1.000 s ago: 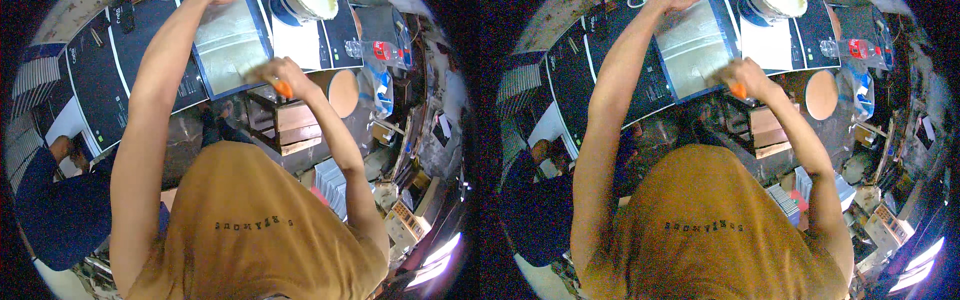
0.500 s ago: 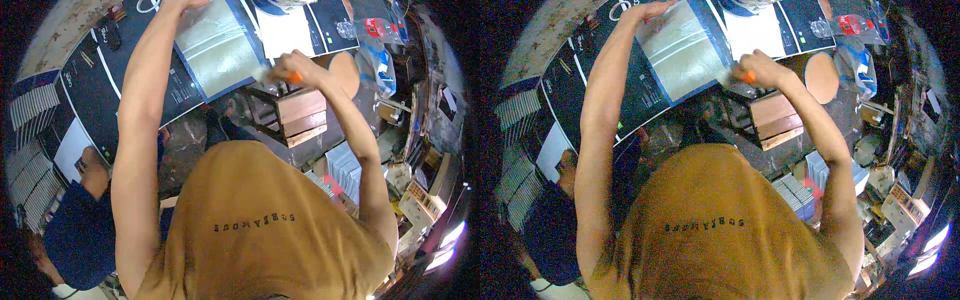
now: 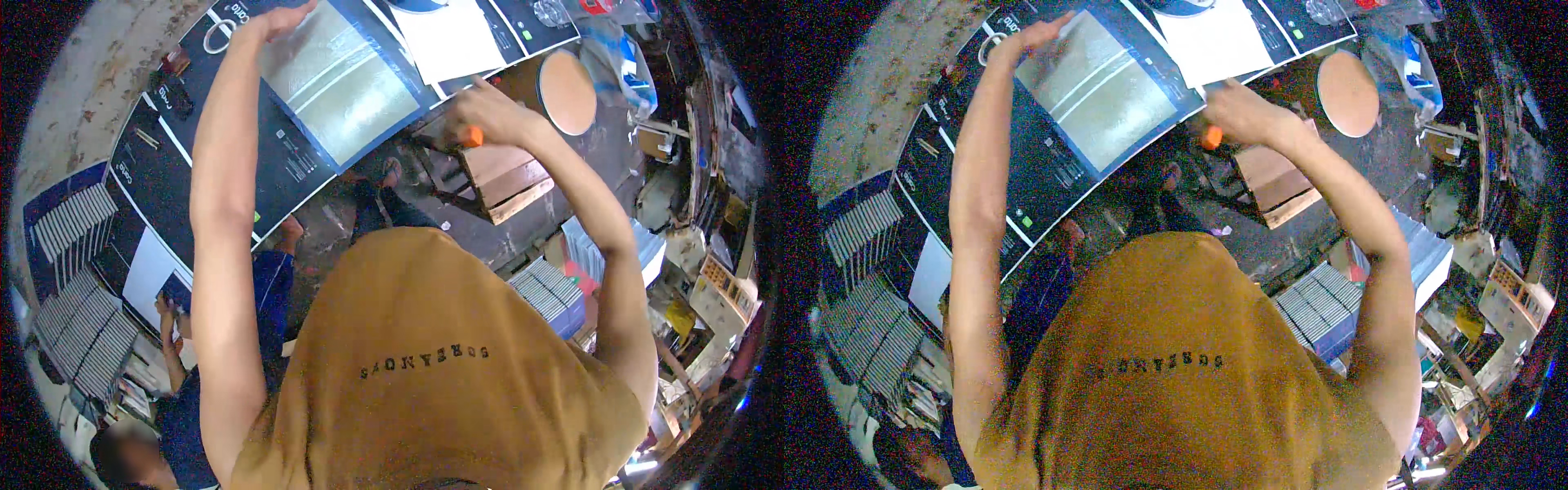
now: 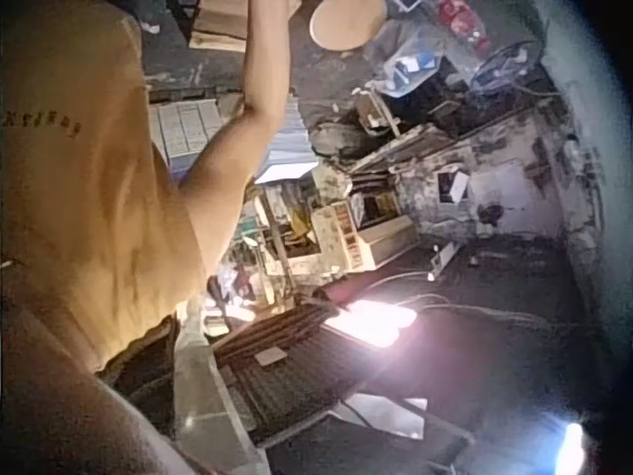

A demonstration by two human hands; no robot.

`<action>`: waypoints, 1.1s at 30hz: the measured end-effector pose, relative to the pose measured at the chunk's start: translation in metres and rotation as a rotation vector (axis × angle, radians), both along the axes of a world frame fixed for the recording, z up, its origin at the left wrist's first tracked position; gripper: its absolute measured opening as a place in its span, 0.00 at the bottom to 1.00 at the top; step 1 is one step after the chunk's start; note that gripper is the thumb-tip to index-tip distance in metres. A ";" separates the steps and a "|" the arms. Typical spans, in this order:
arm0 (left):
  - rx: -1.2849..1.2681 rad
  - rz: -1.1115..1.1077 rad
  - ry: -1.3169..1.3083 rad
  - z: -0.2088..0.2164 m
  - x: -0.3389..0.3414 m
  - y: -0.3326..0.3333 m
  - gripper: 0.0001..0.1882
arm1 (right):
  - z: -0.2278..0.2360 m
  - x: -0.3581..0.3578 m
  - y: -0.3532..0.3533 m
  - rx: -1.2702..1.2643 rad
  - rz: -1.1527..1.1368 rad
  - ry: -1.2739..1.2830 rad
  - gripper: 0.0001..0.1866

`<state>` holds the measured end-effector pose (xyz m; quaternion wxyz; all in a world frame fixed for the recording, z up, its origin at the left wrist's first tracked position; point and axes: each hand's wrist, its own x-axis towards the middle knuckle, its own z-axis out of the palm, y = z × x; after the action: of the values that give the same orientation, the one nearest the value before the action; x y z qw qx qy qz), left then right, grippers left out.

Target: The person applies adhesive to paper sheets using a brush and stacks the treated sheets onto a pile.

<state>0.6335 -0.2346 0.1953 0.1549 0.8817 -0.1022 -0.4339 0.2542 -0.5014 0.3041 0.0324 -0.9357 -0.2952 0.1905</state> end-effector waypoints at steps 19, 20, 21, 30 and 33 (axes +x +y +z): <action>-0.053 -0.023 -0.548 0.071 -0.318 0.059 0.41 | -0.052 0.025 0.118 0.783 -1.202 -0.192 0.31; -0.041 -0.016 -0.543 0.072 -0.318 0.061 0.41 | -0.053 0.021 0.101 0.576 -1.262 -0.066 0.32; -0.043 -0.031 -0.538 0.074 -0.320 0.061 0.41 | -0.072 0.012 0.072 0.451 -1.254 -0.287 0.34; 0.012 -0.074 -0.448 0.084 -0.312 0.047 0.41 | -0.033 0.106 0.073 1.074 -0.954 -0.458 0.16; 0.083 -0.075 -0.373 0.092 -0.305 0.040 0.46 | -0.008 0.151 0.094 0.823 -0.659 -0.185 0.18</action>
<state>0.3282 -0.1943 0.2870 0.0803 0.9480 -0.1439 -0.2721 0.4056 -0.4076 0.2958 0.4287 -0.9016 -0.0375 -0.0448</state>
